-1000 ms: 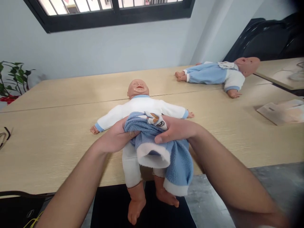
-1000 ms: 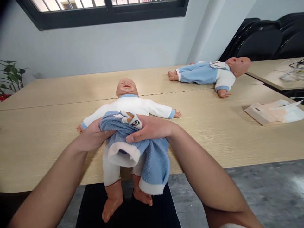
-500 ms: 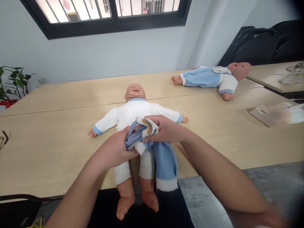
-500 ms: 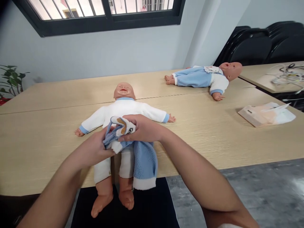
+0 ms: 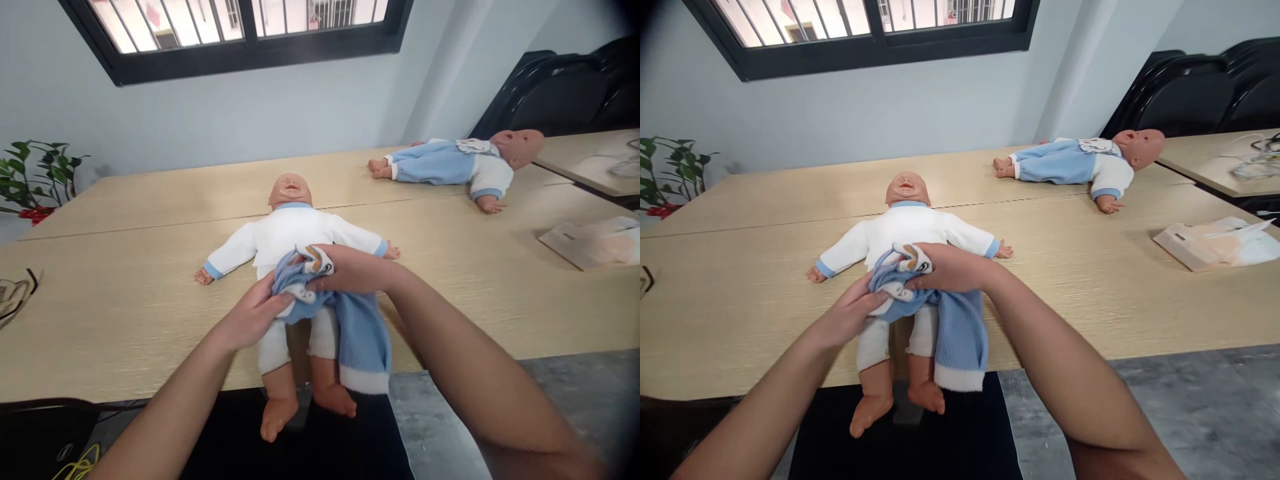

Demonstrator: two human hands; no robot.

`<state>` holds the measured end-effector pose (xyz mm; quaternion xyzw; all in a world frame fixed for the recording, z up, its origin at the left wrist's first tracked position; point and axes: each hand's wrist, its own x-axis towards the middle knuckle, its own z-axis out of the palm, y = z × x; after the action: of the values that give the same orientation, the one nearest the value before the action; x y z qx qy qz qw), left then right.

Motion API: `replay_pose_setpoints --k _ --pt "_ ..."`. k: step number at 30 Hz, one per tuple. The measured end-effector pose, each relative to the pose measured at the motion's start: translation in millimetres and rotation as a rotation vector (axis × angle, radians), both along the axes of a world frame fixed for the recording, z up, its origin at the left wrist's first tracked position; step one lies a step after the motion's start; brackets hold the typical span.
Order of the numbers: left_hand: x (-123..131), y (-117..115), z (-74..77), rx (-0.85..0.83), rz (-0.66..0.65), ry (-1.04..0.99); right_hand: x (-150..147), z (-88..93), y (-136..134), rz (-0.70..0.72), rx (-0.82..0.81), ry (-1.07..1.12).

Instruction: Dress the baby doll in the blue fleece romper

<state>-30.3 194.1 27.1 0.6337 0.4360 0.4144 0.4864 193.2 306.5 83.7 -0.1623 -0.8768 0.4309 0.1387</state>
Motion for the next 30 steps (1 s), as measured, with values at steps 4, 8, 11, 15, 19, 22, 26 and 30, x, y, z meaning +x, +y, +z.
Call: replay_pose_setpoints --k 4,8,11,15,19,22,26,30 --pt "15.0 29.9 1.8 0.126 0.206 0.262 -4.8 -22.1 24.6 -0.28 0.252 0.055" --pt "19.2 55.2 -2.2 0.276 0.341 0.429 -8.8 -33.7 36.0 -0.403 0.361 0.188" --pt "17.6 62.7 -6.3 0.296 0.28 0.282 -6.2 -30.9 32.3 -0.406 0.143 0.35" --pt "16.1 59.7 -11.7 0.122 0.108 -0.189 -2.1 -25.6 24.2 -0.335 -0.258 0.456" --pt "13.6 54.7 -12.7 0.002 0.068 -0.405 -3.2 -24.0 16.0 -0.244 -0.496 0.523" --pt "11.7 51.5 -9.9 0.008 0.068 -0.3 -4.1 -21.7 8.4 -0.203 -0.648 0.524" --pt "14.3 44.6 -6.0 0.145 0.116 -0.014 -2.4 -15.5 2.2 -0.126 -0.75 0.357" --pt "16.6 30.7 0.3 0.244 0.159 0.176 0.9 -7.2 -0.6 -0.026 -0.616 0.175"
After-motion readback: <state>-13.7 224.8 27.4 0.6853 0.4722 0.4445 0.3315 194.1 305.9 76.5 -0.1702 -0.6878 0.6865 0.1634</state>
